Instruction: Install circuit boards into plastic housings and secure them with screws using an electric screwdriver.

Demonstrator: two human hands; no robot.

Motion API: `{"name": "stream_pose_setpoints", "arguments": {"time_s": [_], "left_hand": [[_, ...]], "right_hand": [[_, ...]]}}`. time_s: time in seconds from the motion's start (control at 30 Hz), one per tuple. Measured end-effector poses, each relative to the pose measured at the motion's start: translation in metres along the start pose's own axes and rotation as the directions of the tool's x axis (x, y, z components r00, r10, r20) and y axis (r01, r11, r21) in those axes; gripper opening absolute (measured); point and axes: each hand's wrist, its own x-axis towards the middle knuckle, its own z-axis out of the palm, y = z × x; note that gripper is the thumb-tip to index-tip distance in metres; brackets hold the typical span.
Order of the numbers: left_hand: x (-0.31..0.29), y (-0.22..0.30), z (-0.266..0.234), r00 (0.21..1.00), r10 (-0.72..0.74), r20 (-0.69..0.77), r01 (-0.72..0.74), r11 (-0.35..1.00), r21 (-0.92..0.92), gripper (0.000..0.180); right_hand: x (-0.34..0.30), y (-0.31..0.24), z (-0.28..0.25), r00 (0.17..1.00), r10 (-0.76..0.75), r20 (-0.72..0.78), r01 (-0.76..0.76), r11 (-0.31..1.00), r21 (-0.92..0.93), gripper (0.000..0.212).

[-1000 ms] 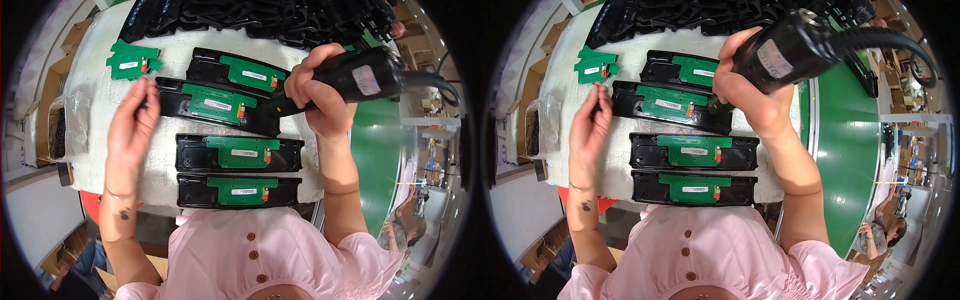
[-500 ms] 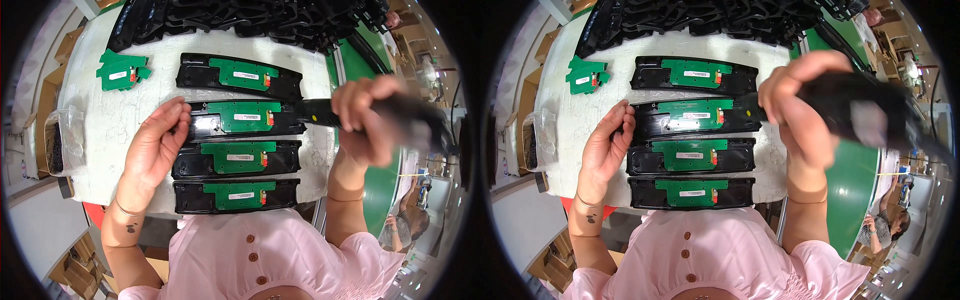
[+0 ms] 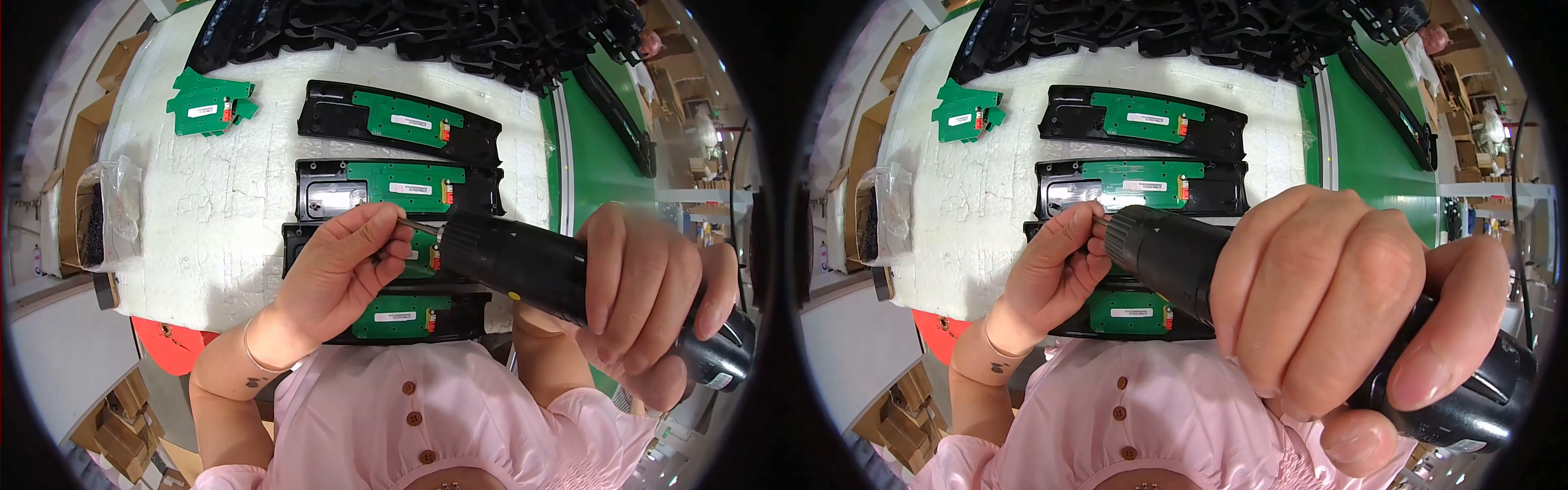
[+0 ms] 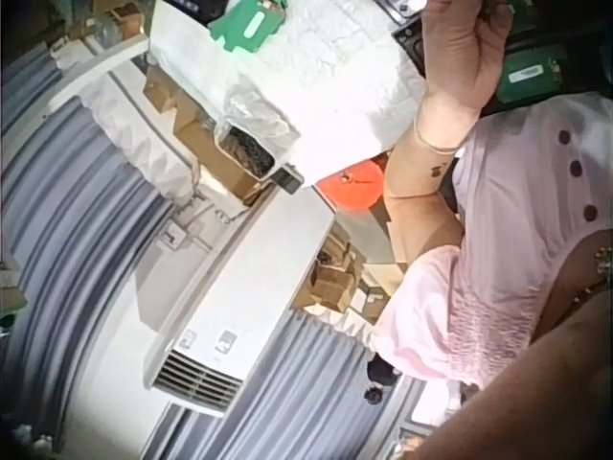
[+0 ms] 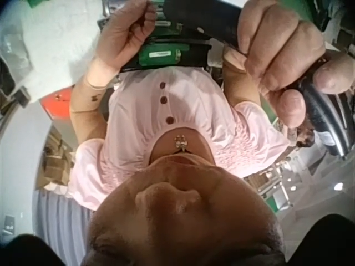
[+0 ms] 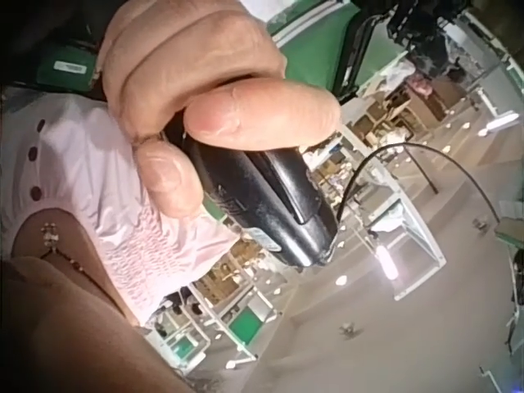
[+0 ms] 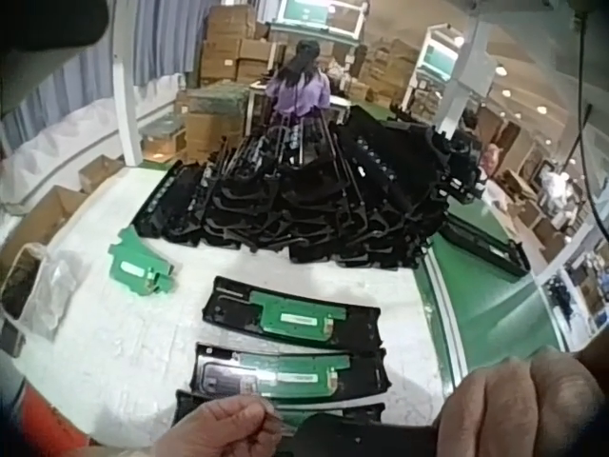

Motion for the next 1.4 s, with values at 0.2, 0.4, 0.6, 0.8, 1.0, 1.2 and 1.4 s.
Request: {"name": "stream_pose_setpoints", "arguments": {"time_s": [0.2,0.4,0.6,0.8,1.0,1.2,1.4], "left_hand": [[0.002,-0.002,-0.013,0.985,-0.055,0.166,0.063,0.997,-0.04,0.02],[0.001,-0.005,0.016,0.968,-0.196,-0.155,0.193,0.981,-0.036,0.035],[-0.008,-0.007,-0.006,0.983,-0.168,-0.073,0.176,0.976,0.131,0.034],[-0.011,-0.005,-0.01,0.994,-0.108,0.017,0.103,0.973,0.205,0.016],[-0.012,-0.006,-0.013,0.998,-0.054,-0.013,0.055,0.955,0.292,0.014],[-0.013,0.0,-0.016,0.995,-0.052,-0.079,0.069,0.973,0.22,0.019],[-0.004,0.003,-0.01,0.995,0.027,-0.096,-0.017,0.995,0.103,0.027]], "right_hand": [[0.0,0.005,0.003,0.993,0.068,0.096,-0.071,0.997,0.027,0.03],[0.005,0.048,-0.007,0.992,0.111,0.066,-0.105,0.99,-0.093,0.025],[0.0,0.074,-0.021,0.949,0.3,-0.099,-0.311,0.943,-0.115,0.029],[0.003,0.081,-0.022,0.94,0.33,-0.082,-0.339,0.929,-0.15,0.025],[0.004,0.087,-0.021,0.941,0.333,-0.057,-0.337,0.927,-0.166,0.022],[0.006,0.085,-0.015,0.939,0.333,-0.081,-0.342,0.926,-0.162,0.027],[0.01,0.041,0.003,0.964,0.247,0.096,-0.236,0.965,-0.111,0.022]]}}
